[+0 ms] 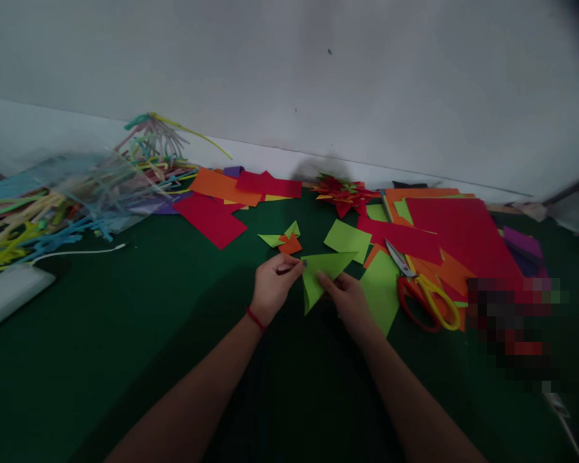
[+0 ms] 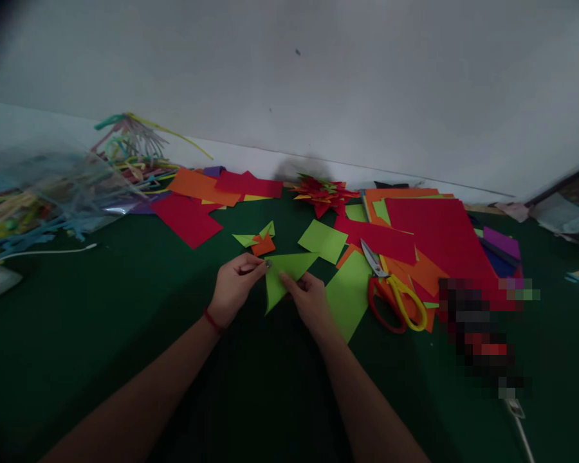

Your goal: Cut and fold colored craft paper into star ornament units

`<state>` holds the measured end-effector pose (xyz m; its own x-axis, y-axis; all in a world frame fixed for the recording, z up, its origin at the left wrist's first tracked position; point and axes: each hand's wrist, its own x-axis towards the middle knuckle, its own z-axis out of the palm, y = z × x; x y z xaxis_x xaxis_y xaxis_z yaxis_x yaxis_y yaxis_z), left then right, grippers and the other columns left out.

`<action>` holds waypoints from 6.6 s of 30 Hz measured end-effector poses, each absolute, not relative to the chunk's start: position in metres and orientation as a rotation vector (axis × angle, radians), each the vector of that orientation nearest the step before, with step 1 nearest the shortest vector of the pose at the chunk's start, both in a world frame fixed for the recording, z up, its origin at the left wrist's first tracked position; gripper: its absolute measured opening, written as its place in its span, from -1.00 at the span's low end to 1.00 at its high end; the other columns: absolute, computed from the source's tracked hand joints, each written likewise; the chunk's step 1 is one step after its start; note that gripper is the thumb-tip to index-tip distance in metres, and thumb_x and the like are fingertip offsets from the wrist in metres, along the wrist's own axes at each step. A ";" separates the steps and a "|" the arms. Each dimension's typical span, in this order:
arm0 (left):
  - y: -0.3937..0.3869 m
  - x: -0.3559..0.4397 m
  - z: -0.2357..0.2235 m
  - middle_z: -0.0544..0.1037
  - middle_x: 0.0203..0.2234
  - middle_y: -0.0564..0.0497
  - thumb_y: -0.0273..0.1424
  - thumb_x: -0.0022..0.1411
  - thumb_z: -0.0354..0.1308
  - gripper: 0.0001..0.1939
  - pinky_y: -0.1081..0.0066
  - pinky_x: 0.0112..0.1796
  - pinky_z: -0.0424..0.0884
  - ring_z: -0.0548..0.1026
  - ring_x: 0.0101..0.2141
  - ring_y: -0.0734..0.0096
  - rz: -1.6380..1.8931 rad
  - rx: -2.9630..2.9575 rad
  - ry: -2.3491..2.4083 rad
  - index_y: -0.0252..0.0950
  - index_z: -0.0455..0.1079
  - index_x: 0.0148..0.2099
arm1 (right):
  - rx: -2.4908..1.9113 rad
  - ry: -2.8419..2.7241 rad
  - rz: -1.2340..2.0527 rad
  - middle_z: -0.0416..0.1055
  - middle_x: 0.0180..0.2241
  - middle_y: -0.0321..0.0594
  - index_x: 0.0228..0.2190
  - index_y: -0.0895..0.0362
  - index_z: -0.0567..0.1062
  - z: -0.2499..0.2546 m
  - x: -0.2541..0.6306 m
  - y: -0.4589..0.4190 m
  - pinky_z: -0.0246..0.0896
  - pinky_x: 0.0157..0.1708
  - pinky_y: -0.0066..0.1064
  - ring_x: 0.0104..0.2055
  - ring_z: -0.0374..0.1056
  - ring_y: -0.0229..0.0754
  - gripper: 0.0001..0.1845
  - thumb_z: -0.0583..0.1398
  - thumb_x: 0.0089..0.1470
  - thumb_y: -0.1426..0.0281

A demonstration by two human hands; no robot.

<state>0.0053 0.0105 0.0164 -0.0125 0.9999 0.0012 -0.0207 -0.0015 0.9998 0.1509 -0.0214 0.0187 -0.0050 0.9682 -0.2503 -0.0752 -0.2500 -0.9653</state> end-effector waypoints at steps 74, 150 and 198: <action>0.020 0.001 0.011 0.37 -0.71 0.15 -0.46 -0.06 0.19 -0.92 0.56 -0.53 0.24 0.31 -0.64 0.61 1.493 0.793 1.206 -0.37 0.35 -0.51 | -1.320 -1.349 1.476 0.45 -0.65 -0.30 -0.54 0.12 0.28 0.010 0.124 -0.033 0.15 -0.64 -0.49 -0.63 0.33 -0.30 -0.70 0.13 0.00 0.16; 0.000 0.008 0.025 0.48 -0.58 0.04 -0.41 0.00 0.20 -0.95 0.53 -0.54 0.29 0.41 -0.54 0.49 1.139 1.231 1.137 -0.28 0.43 -0.44 | -1.579 -1.011 1.146 0.45 -0.47 -0.21 -0.48 0.13 0.47 0.028 0.174 -0.021 0.25 -0.56 -0.36 -0.52 0.33 -0.21 -0.70 0.28 -0.20 0.15; 0.006 0.006 0.016 0.43 -0.60 0.10 -0.34 0.02 0.19 -0.86 0.55 -0.49 0.30 0.38 -0.54 0.55 1.097 1.178 1.113 -0.32 0.38 -0.41 | -1.495 -1.012 1.144 0.42 -0.60 -0.32 -0.52 0.07 0.45 0.027 0.171 -0.021 0.21 -0.64 -0.39 -0.59 0.35 -0.20 -0.67 0.13 -0.04 0.07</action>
<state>0.0064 0.0058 0.0161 0.1218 0.9906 -0.0622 -0.0484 0.0685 0.9965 0.1706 -0.0212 0.0274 0.2155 0.9606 -0.1753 0.0571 -0.1916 -0.9798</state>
